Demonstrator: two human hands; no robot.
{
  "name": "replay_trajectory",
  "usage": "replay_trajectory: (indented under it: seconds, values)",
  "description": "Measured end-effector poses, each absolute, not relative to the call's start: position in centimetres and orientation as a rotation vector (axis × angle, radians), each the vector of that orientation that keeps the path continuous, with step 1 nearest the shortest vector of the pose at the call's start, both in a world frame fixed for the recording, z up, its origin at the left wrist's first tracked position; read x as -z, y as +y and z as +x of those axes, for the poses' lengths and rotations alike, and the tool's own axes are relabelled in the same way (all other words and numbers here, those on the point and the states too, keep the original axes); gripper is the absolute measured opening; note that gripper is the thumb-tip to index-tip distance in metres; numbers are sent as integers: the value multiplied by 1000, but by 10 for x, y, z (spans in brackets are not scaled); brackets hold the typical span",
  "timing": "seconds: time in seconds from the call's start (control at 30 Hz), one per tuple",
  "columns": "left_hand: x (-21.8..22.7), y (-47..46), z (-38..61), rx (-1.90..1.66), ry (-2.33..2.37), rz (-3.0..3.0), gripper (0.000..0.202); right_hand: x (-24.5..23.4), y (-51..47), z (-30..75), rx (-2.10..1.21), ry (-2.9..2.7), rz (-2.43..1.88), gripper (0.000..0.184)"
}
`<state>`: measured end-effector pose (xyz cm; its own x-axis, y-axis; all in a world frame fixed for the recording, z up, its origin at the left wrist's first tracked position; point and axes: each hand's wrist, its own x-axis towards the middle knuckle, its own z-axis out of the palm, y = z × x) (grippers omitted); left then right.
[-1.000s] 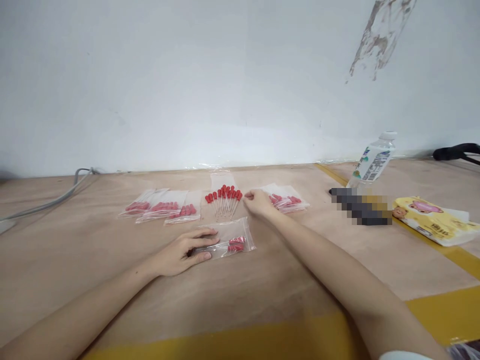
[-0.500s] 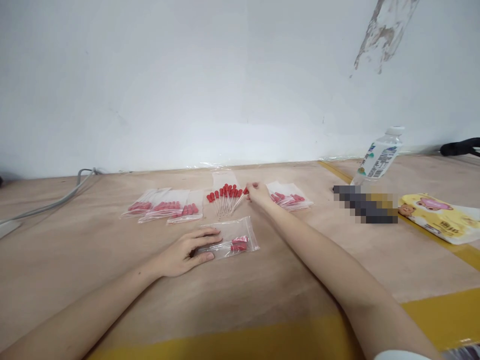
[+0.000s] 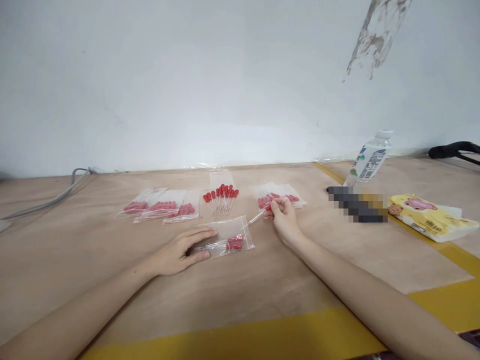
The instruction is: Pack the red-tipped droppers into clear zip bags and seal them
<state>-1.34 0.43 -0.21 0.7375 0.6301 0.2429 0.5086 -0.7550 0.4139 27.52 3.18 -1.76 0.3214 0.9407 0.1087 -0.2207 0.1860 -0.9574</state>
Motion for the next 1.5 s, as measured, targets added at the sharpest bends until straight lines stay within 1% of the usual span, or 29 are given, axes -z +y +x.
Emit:
replay_trajectory:
  seconds: [0.1, 0.2, 0.27, 0.33, 0.43, 0.67, 0.77, 0.87, 0.97, 1.07, 1.27, 1.5]
  values:
    - [2, 4, -14, -533, 918, 2608, 47, 18, 24, 266, -1205, -920, -1069, 31]
    - [3, 4, -14, -524, 925, 2609, 49, 15, 18, 269, -1339, -1238, -1155, 29]
    - [3, 5, -14, -524, 927, 2611, 49, 14, 17, 273, -1281, -1524, -1197, 27]
    - [4, 4, -14, -521, 933, 2611, 49, 15, 18, 275, -1126, -1746, -1210, 25]
    - [3, 4, -14, -519, 935, 2611, 48, 19, 23, 272, -909, -1879, -1218, 24]
    - [2, 4, -13, -515, 940, 2618, 49, 23, 25, 255, -705, -1806, -1410, 22]
    - [2, 4, -13, -529, 927, 2617, 49, 23, 20, 250, -626, -1846, -1327, 21]
    - [2, 4, -13, -538, 918, 2614, 47, 22, 17, 249, -623, -1937, -1173, 21]
    - [2, 4, -13, -522, 911, 2618, 45, 18, 20, 255, -745, -2020, -1142, 20]
    - [3, 5, -13, -509, 903, 2613, 44, 11, 32, 262, -871, -1925, -1280, 20]
    - [4, 6, -13, -522, 884, 2605, 43, -3, 83, 249, -560, -1720, -1604, 14]
    - [2, 3, -13, -502, 876, 2622, 44, 5, 144, 220, -530, -1650, -1739, 19]
